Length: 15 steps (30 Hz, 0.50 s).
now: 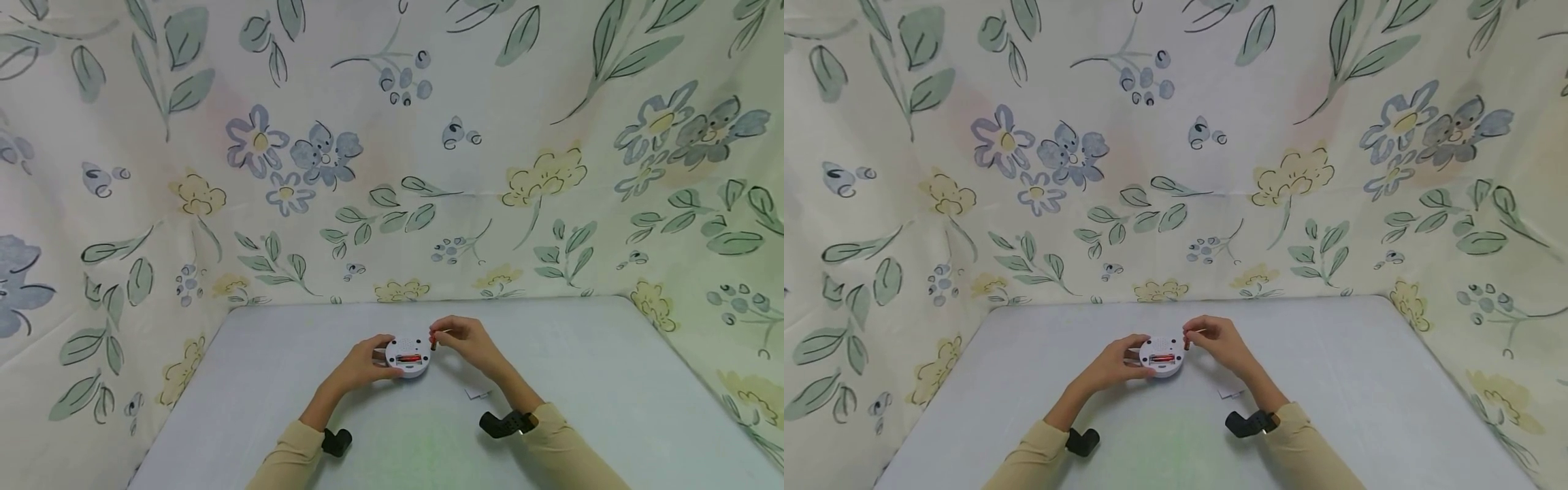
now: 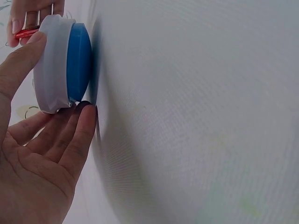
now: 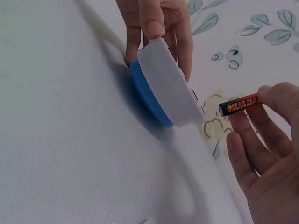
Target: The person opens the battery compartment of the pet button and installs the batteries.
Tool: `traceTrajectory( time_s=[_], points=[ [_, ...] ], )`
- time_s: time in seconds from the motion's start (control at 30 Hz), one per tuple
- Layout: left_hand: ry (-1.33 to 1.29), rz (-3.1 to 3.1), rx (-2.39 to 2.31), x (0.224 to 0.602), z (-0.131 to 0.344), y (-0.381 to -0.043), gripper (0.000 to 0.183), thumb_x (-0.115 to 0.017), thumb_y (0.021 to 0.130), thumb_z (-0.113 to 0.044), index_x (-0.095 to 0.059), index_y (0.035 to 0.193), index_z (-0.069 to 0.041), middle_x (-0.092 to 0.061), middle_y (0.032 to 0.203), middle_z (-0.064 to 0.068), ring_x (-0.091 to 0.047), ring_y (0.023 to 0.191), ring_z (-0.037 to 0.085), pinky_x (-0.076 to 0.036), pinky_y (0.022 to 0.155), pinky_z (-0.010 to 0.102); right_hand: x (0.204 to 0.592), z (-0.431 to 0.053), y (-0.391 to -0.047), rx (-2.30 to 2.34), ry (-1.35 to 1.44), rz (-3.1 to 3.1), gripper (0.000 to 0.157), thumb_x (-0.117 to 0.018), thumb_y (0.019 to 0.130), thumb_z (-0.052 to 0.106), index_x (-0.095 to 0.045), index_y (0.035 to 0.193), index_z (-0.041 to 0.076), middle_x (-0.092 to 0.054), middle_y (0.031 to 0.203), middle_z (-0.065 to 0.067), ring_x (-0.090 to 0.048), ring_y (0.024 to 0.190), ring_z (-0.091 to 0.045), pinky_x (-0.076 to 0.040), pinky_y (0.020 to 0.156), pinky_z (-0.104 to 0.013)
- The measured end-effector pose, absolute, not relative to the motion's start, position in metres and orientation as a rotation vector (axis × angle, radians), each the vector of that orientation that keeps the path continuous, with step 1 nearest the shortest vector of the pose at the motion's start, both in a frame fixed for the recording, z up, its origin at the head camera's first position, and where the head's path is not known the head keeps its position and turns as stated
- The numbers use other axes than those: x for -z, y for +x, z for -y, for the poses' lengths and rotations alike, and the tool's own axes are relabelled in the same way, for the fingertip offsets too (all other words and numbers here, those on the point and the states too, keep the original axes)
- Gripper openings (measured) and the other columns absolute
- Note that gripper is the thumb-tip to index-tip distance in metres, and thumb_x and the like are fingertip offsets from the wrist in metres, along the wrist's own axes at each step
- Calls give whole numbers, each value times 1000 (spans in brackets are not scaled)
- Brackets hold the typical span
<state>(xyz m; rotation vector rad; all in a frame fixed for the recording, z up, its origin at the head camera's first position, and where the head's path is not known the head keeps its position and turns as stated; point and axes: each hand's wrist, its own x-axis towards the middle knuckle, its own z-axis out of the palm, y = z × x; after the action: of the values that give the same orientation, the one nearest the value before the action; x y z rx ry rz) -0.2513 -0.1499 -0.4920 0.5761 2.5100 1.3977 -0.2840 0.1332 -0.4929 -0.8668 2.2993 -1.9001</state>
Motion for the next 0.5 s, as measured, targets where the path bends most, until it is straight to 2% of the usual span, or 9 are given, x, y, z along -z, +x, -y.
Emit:
traceTrajectory(
  time_s=[0.2, 0.5],
  points=[
    [567, -2508, -1399, 494, 150, -253, 76, -87, 84, -27, -50, 145, 0, -61, 131, 15, -64, 112, 30, -56, 88, 38, 490, -127, -284, 1920, -826, -2266, 24, -72, 97, 9, -68, 114, -7, -71, 104, -15, -70, 94, -31, -58, 84, -36],
    [597, -2497, -1415, 495, 150, -252, 75, -87, 85, -26, -50, 144, 2, -61, 130, 15, -64, 112, 30, -56, 88, 38, 487, -116, -285, 1895, -881, -2256, 13, -68, 95, -4, -69, 107, -9, -69, 103, -20, -69, 91, -32, -57, 79, -31]
  ],
)
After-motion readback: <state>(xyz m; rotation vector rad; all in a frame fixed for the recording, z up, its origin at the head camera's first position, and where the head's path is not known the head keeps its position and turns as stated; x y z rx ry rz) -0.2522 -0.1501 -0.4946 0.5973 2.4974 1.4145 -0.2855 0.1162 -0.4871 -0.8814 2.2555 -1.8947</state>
